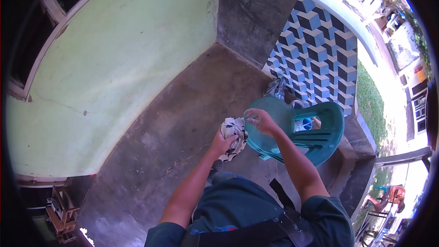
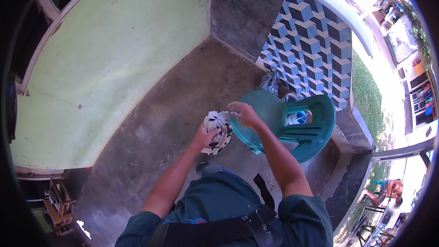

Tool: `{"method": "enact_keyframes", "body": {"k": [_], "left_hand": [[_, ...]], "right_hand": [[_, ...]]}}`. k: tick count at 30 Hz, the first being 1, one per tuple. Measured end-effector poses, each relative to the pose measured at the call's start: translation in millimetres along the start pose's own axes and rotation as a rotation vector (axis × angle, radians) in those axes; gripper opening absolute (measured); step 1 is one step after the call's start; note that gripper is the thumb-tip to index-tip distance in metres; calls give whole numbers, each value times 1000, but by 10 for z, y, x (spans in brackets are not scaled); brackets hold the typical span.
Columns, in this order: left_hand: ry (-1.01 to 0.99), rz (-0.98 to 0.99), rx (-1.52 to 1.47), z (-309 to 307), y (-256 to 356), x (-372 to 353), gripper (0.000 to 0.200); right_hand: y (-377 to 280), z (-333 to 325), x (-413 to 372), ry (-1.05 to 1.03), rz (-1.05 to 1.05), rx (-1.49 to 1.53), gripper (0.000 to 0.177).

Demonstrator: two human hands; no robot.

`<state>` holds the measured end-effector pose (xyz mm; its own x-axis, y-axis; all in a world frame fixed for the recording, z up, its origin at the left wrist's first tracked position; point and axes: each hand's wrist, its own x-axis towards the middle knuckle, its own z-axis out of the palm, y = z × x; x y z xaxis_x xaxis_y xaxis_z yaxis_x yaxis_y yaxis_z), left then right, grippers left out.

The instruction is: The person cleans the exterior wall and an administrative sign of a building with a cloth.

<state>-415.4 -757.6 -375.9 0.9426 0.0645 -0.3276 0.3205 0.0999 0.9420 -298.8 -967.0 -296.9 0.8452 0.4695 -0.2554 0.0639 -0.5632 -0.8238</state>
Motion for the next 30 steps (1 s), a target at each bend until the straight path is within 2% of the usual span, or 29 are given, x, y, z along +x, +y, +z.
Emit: {"method": "enact_keyframes", "body": {"k": [3, 5, 9, 11, 14, 19, 22, 23, 24, 25, 27, 28, 29, 30], "left_hand": [[66, 36, -28, 302, -34, -220, 67], [136, 79, -82, 513, 39, -401, 63], [143, 67, -130, 875, -107, -637, 61], [213, -31, -228, 1101, -70, -798, 59], [178, -112, -302, 1407, -314, -1026, 55], [190, -97, -393, 2074, -362, -1175, 56], [235, -43, -355, 2456, -413, -1137, 63], [264, -46, -298, 2596, -443, -1138, 66], [283, -110, -381, 2763, -377, -1181, 74], [298, -112, -387, 2943, -412, -1164, 74], [484, -59, -253, 3276, -524, -1130, 81], [537, -42, -227, 3366, -616, -1079, 82], [561, -50, -238, 3447, -715, -1040, 82], [632, -85, -364, 3499, -711, -994, 76]], "right_hand": [[28, -137, -224, -42, -101, -86, 32], [15, -256, -366, -38, -103, -101, 32], [149, -401, -777, -61, -121, -113, 31], [253, -519, -891, -48, -181, -133, 32], [437, -683, -1158, -72, -234, -142, 33], [526, -1267, -1308, -103, -297, -114, 32], [741, -1758, -1262, -103, -390, -220, 32], [833, -1931, -1238, -31, -374, -253, 32], [940, -2104, -1257, 37, -352, -286, 33], [1049, -2292, -1275, 21, -359, -285, 33], [1253, -2676, -1332, 194, -438, -493, 34], [1339, -2842, -1360, 202, -402, -588, 36], [1480, -2981, -1366, 177, -415, -588, 36], [1623, -3100, -1362, 238, -415, -666, 38]]}}
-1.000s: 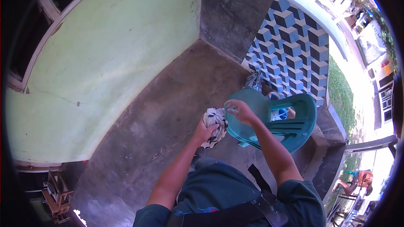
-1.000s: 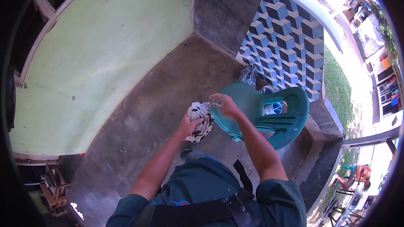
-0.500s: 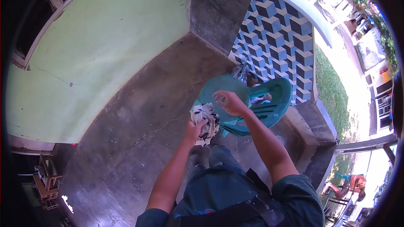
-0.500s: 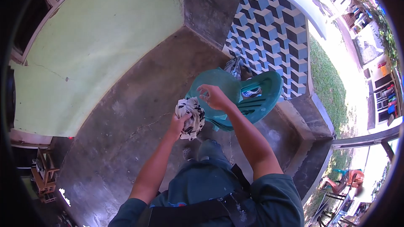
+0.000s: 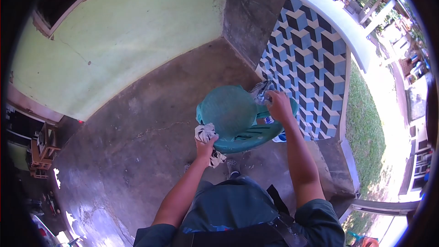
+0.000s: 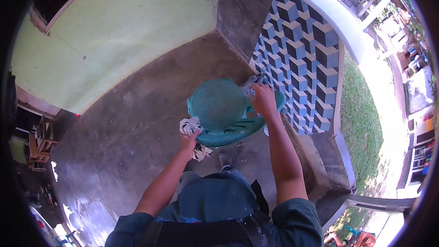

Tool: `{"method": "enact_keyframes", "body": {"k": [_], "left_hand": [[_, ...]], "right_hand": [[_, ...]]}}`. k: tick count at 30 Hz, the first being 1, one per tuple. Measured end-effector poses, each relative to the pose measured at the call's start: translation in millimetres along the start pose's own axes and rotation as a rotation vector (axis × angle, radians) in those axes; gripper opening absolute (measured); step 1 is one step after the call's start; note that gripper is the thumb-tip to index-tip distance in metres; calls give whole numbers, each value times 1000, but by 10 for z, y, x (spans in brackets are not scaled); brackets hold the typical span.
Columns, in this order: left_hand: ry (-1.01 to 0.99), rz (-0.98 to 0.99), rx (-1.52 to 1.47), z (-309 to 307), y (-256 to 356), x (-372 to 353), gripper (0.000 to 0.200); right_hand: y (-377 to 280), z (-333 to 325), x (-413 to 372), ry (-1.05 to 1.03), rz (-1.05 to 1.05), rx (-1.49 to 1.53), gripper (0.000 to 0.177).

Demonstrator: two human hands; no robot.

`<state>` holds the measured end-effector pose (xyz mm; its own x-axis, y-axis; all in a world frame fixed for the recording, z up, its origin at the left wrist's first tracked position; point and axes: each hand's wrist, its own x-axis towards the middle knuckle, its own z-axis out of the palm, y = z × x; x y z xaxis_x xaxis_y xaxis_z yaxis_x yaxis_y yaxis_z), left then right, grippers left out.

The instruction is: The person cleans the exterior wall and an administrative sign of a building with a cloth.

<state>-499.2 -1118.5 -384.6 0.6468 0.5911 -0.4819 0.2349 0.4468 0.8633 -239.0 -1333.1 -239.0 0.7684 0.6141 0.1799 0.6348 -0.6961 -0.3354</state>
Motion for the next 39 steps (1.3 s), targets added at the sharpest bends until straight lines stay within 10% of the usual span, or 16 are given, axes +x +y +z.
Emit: {"method": "enact_keyframes", "body": {"k": [5, 8, 16, 29, 39], "left_hand": [[129, -400, -164, -55, -171, 99, 80], [88, -449, -202, -158, -276, 157, 73], [27, -635, -290, -20, 26, -321, 77], [-221, -307, -840, -340, -323, -422, 74], [-86, -237, -847, -669, 899, 303, 39]], "right_hand": [[724, 42, -211, 180, 144, -119, 46], [839, -60, -257, -18, 747, 788, 66], [1139, 350, -300, 26, 1080, 1382, 39], [336, 14, -248, -115, 775, 1251, 22], [-433, 31, 1137, -125, 760, 1216, 19]]}}
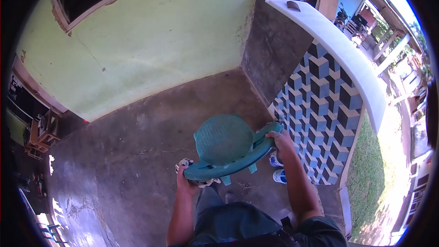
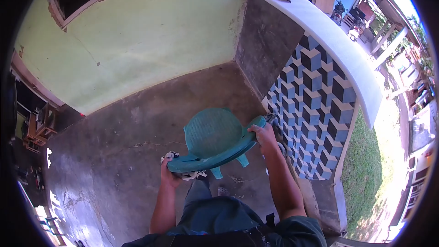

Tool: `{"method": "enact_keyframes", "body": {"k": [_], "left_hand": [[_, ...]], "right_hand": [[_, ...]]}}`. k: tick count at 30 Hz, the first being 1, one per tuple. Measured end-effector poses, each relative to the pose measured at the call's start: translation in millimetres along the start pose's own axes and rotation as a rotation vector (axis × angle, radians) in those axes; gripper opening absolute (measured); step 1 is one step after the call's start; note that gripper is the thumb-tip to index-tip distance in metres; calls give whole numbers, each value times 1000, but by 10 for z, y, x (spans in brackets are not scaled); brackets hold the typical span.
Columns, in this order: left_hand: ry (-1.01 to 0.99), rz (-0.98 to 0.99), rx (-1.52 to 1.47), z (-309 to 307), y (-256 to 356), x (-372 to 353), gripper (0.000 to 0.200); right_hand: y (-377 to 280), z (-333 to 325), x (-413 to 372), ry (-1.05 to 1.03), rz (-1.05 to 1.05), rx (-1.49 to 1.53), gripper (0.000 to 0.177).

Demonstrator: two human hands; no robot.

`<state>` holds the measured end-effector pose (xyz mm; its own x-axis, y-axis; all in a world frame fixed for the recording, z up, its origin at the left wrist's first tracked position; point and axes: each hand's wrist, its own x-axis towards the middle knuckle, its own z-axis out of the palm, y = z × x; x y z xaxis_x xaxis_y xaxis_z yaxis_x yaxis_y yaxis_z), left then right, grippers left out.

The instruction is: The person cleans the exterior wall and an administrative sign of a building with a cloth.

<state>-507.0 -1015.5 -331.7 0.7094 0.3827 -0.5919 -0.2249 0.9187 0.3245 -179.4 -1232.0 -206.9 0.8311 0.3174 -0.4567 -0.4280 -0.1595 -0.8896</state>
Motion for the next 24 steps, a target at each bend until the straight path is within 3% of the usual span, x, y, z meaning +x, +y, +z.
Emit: {"method": "enact_keyframes", "body": {"k": [3, 9, 12, 17, 24], "left_hand": [[49, 25, 33, 126, 348, 323, 42], [45, -17, 55, 451, 950, 930, 39], [65, 63, 111, 705, 1217, 1306, 45], [42, -5, 150, 1103, 1687, 2090, 50], [139, 70, 233, 2269, 1895, 2904, 50]], "right_hand": [[-337, 358, 270, 2, 4, -80, 10], [-656, 760, 894, 29, -41, -104, 12], [-883, 887, 1172, 32, -89, 8, 15], [-1318, 1029, 1789, 24, -81, -48, 16], [-1803, 964, 2986, 2, -95, -17, 18]]}}
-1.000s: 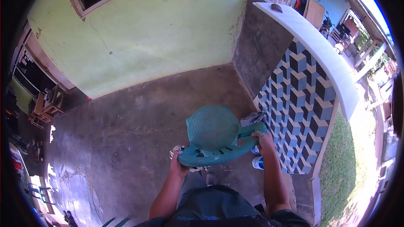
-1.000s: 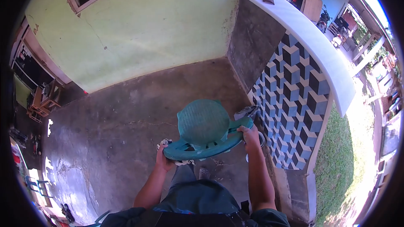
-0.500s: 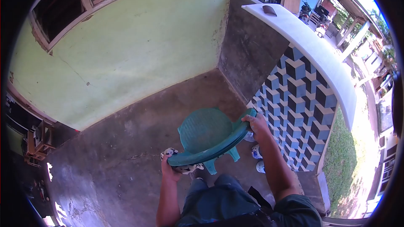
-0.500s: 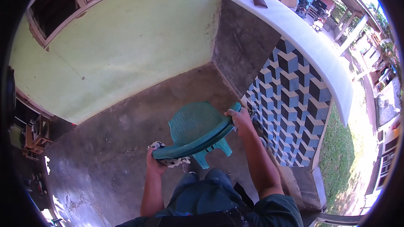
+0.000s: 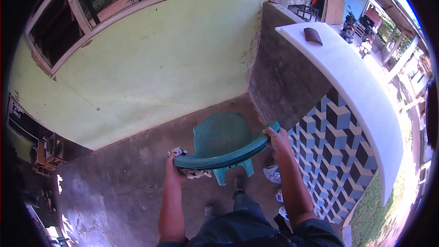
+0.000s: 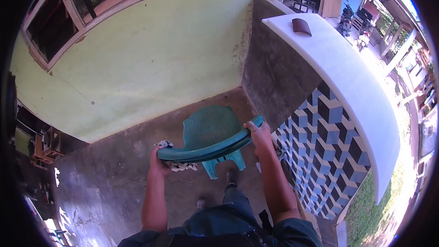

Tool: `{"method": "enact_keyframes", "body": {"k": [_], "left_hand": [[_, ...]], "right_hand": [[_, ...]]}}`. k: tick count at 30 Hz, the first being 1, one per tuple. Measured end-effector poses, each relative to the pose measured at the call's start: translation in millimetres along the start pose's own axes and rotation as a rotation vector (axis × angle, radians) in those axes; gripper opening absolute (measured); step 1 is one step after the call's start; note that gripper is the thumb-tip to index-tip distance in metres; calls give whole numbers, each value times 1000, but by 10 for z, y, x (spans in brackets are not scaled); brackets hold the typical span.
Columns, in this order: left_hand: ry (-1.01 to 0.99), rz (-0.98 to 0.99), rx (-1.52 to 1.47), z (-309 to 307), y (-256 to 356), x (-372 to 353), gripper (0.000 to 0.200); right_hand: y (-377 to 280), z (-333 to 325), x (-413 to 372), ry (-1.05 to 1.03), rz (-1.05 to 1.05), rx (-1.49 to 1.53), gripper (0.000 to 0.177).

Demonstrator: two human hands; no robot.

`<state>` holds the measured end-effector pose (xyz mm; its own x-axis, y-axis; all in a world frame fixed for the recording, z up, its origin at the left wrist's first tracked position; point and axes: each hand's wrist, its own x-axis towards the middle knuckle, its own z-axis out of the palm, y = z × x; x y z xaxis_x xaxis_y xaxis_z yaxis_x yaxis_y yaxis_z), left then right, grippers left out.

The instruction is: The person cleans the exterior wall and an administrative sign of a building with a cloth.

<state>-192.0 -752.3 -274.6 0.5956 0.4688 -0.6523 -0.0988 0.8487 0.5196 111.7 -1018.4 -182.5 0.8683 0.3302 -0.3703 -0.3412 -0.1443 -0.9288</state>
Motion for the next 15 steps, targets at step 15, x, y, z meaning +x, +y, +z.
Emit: {"method": "enact_keyframes", "body": {"k": [15], "left_hand": [[25, 114, 75, 874, -333, 1619, 57]], "right_hand": [[396, -433, 1601, 77, 123, 142, 48]]}}
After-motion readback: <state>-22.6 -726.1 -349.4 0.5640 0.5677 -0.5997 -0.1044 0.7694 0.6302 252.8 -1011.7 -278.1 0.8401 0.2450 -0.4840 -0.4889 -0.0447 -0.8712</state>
